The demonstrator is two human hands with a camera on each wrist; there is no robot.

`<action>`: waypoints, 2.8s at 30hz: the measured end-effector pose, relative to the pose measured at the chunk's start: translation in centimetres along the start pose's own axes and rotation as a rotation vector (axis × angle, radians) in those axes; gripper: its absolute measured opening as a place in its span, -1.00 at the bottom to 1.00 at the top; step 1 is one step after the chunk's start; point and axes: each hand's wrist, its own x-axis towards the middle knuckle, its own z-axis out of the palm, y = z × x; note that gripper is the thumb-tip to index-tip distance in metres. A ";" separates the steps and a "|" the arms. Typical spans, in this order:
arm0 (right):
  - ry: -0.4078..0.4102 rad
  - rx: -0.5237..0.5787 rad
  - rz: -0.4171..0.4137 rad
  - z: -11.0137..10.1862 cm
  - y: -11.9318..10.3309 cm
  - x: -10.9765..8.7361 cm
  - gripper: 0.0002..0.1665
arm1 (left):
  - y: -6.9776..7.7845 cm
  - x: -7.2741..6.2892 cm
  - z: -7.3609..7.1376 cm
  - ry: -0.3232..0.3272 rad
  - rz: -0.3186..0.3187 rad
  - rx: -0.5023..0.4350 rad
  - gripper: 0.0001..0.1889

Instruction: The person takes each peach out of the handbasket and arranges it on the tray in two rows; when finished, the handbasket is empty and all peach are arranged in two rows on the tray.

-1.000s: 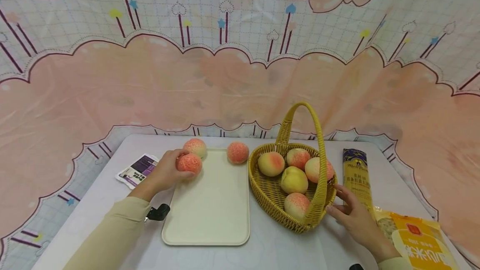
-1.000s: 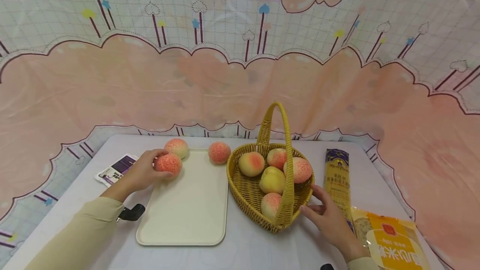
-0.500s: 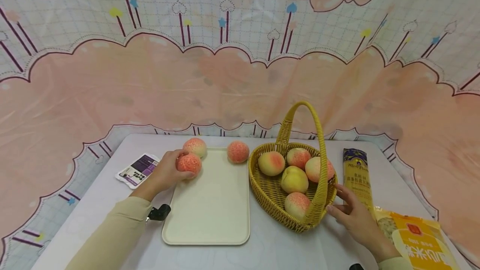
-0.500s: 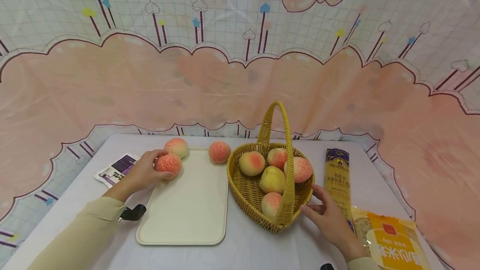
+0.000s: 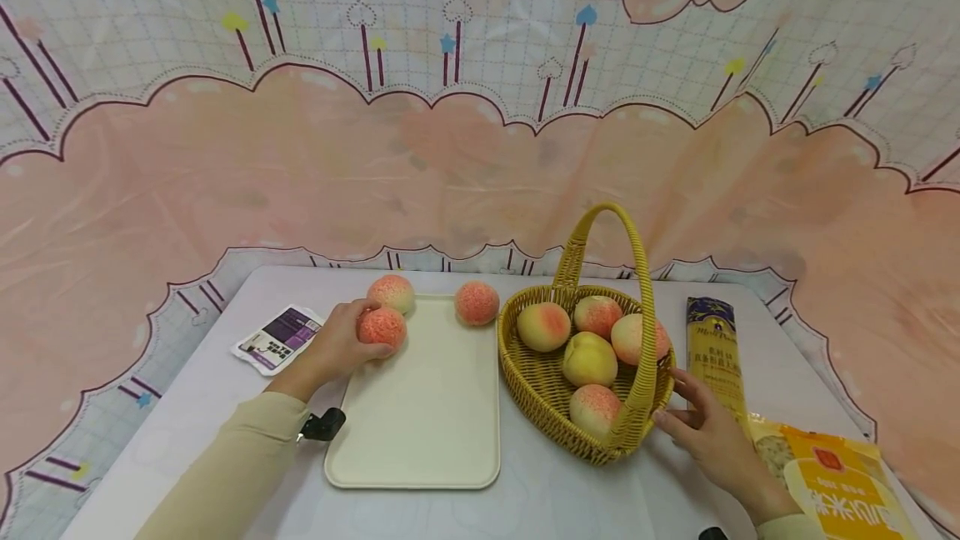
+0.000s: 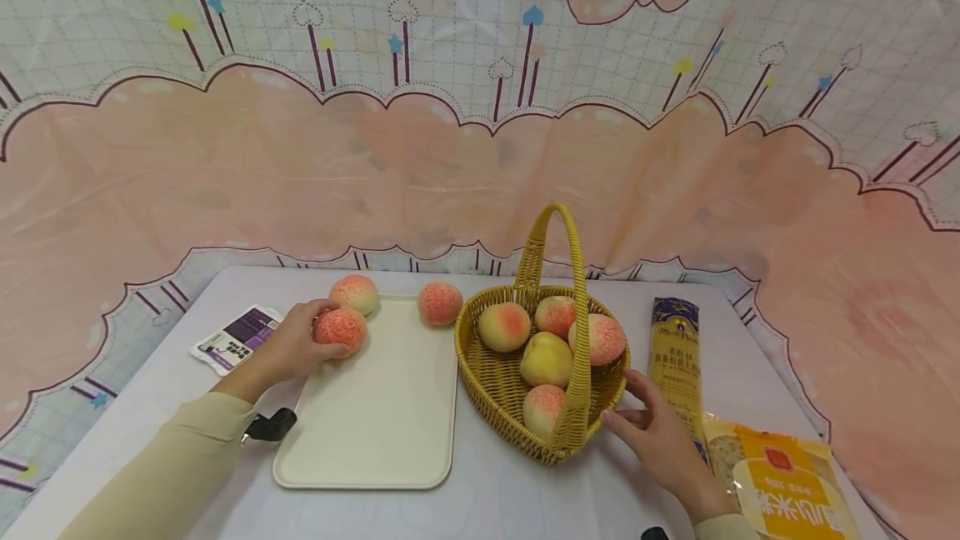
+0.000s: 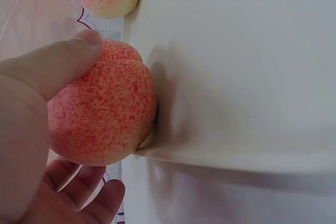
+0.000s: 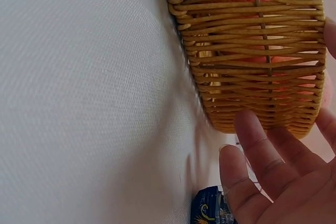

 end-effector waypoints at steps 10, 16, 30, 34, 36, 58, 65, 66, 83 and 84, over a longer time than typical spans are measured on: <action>-0.011 -0.014 0.017 -0.1 0.1 0.1 -0.08 | 0.1 -0.1 0.1 -0.025 0.019 -0.001 -0.26; -0.006 -0.014 0.011 -0.1 0.1 0.1 -0.09 | 0.0 -0.1 0.0 -0.012 0.032 -0.001 -0.26; 0.003 -0.027 0.004 0.0 -0.1 0.0 -0.08 | 0.4 -0.4 0.0 -0.055 0.013 -0.035 -0.25; 0.006 -0.032 -0.002 -0.1 -0.1 0.0 -0.08 | 0.4 -0.4 0.0 -0.049 0.030 -0.034 -0.26; 0.011 -0.033 -0.007 -0.1 0.0 0.1 -0.08 | 0.5 -0.4 0.0 -0.045 0.034 -0.029 -0.26; 0.013 -0.017 -0.050 0.0 0.3 0.2 -0.12 | 5.5 -0.8 1.0 0.102 0.268 0.030 -0.39; 0.018 -0.020 -0.067 0.0 0.4 0.2 -0.13 | 8.2 -1.0 2.5 0.041 0.351 -0.023 -0.37; 0.017 -0.019 -0.070 0.0 0.4 0.2 -0.13 | 8.7 -1.0 2.8 0.028 0.357 -0.032 -0.36; 0.019 0.011 -0.045 0.1 0.3 0.1 -0.11 | 16.1 2.1 7.6 -0.180 0.393 -0.148 -0.34; 0.018 0.013 -0.042 0.1 0.3 0.0 -0.11 | 16.5 2.3 7.8 -0.181 0.402 -0.153 -0.34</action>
